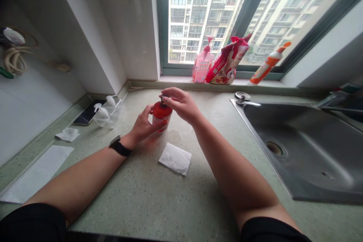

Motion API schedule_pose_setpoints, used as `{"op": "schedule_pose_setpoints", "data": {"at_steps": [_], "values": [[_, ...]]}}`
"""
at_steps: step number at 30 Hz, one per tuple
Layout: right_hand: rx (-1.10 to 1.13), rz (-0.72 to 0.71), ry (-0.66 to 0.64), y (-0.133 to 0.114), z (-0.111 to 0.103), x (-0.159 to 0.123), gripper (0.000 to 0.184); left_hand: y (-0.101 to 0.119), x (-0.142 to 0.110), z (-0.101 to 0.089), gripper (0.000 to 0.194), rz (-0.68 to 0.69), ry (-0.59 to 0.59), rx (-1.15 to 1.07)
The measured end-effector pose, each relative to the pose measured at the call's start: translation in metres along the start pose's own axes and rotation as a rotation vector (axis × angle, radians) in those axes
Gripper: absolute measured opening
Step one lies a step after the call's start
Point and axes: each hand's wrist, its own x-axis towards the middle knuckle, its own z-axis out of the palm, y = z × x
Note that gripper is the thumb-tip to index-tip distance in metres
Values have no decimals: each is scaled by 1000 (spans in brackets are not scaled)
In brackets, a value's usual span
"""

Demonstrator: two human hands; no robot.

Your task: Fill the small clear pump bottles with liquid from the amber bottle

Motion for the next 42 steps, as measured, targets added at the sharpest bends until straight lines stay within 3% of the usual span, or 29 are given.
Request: {"op": "schedule_pose_setpoints", "data": {"at_steps": [4, 9, 13, 23, 29, 36, 42], "values": [[28, 25, -45, 5, -6, 2, 42, -2, 1, -1, 70, -24, -1, -19], [-90, 3, -100, 4, -9, -1, 39, -3, 1, -2, 70, -34, -10, -30], [-166, -38, -55, 0, -10, -3, 34, -5, 1, -2, 66, -56, -31, -85], [10, 10, -139, -5, -6, -6, 37, -4, 2, -4, 69, -66, -106, -312], [201, 127, -204, 0, -9, -8, 38, 0, 4, -4, 78, -83, -226, -515], [321, 215, -319, -11, -14, -12, 45, 24, 10, -14, 86, -214, -462, -721], [378, 194, -363, -16, -9, -16, 45, 36, 11, -20, 77, -240, -611, -797]]}}
